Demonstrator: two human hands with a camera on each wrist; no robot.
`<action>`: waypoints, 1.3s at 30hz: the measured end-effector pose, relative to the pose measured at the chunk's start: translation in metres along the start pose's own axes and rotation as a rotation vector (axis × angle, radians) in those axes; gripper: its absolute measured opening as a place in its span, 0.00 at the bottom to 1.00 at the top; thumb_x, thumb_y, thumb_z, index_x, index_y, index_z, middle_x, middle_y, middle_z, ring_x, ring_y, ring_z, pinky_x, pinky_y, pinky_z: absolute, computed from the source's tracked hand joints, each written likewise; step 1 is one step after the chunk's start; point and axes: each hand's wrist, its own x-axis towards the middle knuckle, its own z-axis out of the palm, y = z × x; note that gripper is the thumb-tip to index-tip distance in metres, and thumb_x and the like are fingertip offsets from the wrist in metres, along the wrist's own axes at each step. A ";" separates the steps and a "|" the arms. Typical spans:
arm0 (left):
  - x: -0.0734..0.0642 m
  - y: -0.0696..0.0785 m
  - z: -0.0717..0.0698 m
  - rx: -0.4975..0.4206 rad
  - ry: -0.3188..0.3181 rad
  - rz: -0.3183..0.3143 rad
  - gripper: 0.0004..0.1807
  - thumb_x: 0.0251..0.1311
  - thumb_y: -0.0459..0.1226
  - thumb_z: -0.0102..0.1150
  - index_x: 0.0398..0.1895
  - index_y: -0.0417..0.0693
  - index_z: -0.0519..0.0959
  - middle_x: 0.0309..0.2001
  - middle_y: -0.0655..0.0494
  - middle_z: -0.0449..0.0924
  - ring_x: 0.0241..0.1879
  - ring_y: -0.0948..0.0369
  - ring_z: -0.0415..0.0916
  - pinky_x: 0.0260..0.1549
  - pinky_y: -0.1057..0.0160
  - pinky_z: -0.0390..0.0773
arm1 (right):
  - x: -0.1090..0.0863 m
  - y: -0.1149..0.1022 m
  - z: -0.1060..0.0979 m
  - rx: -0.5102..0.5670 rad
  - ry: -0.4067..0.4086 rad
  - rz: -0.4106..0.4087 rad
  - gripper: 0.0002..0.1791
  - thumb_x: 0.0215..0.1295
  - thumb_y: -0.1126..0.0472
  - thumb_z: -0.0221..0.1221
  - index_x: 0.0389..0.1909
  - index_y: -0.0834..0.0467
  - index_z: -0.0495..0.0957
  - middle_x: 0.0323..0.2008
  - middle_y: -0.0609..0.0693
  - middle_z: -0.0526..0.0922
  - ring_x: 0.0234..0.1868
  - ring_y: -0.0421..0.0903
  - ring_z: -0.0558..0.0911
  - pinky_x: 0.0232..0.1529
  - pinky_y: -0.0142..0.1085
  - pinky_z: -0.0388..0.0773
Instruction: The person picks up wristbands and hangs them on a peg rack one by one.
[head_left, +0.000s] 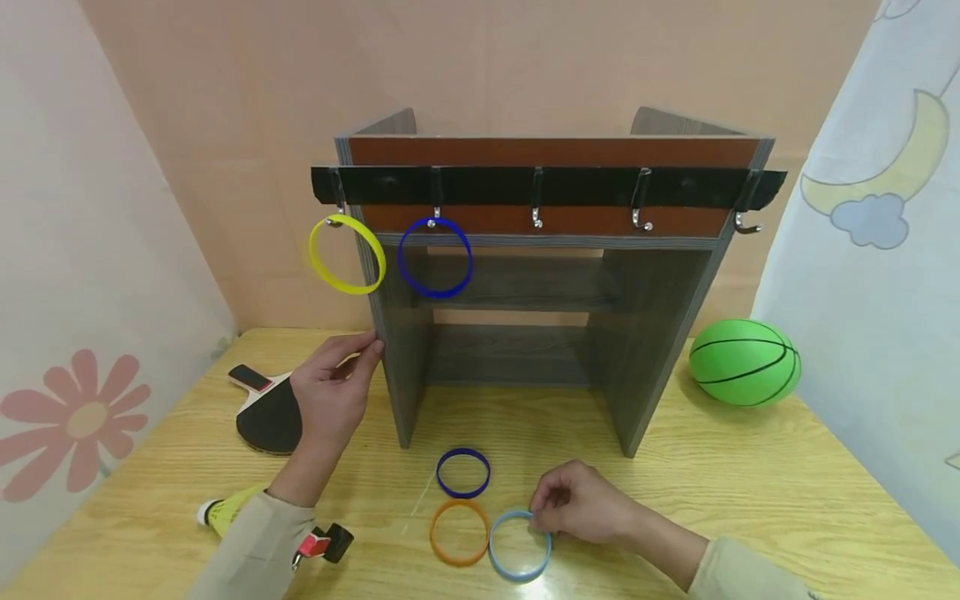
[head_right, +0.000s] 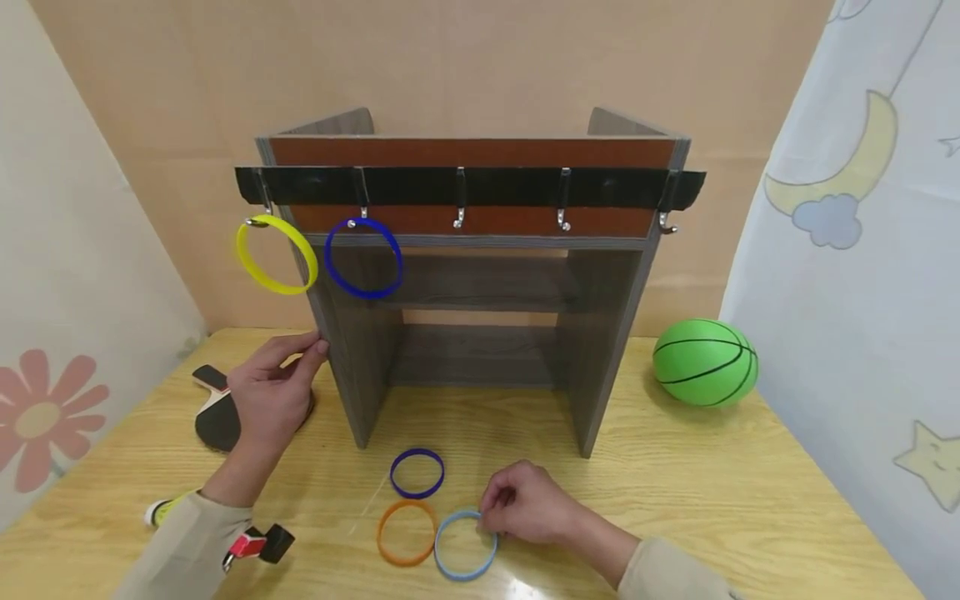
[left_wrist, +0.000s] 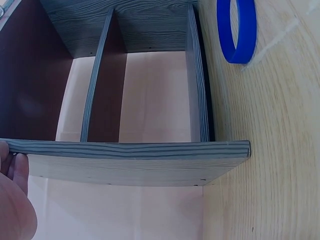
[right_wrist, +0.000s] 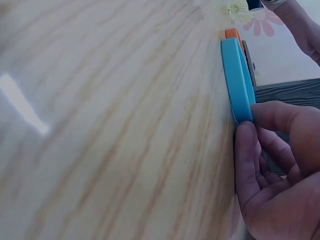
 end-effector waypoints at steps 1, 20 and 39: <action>0.000 0.000 0.000 0.000 -0.002 -0.001 0.09 0.44 0.11 0.60 0.31 0.22 0.81 0.31 0.36 0.81 0.33 0.63 0.80 0.35 0.69 0.81 | 0.000 0.000 0.000 0.008 -0.002 0.002 0.03 0.53 0.70 0.64 0.27 0.66 0.80 0.19 0.48 0.77 0.18 0.39 0.73 0.17 0.28 0.75; 0.001 -0.002 -0.001 0.040 -0.015 0.017 0.10 0.44 0.11 0.60 0.31 0.23 0.81 0.31 0.33 0.80 0.34 0.63 0.80 0.35 0.69 0.81 | -0.003 0.001 -0.009 0.166 -0.062 0.078 0.04 0.57 0.68 0.63 0.29 0.63 0.77 0.24 0.50 0.78 0.24 0.41 0.74 0.23 0.29 0.75; 0.001 -0.002 0.001 0.008 -0.008 0.029 0.10 0.45 0.12 0.61 0.32 0.23 0.82 0.31 0.36 0.81 0.33 0.62 0.80 0.35 0.69 0.81 | -0.012 -0.008 -0.030 0.331 -0.025 0.026 0.03 0.58 0.71 0.61 0.29 0.65 0.76 0.28 0.60 0.79 0.29 0.52 0.83 0.33 0.44 0.84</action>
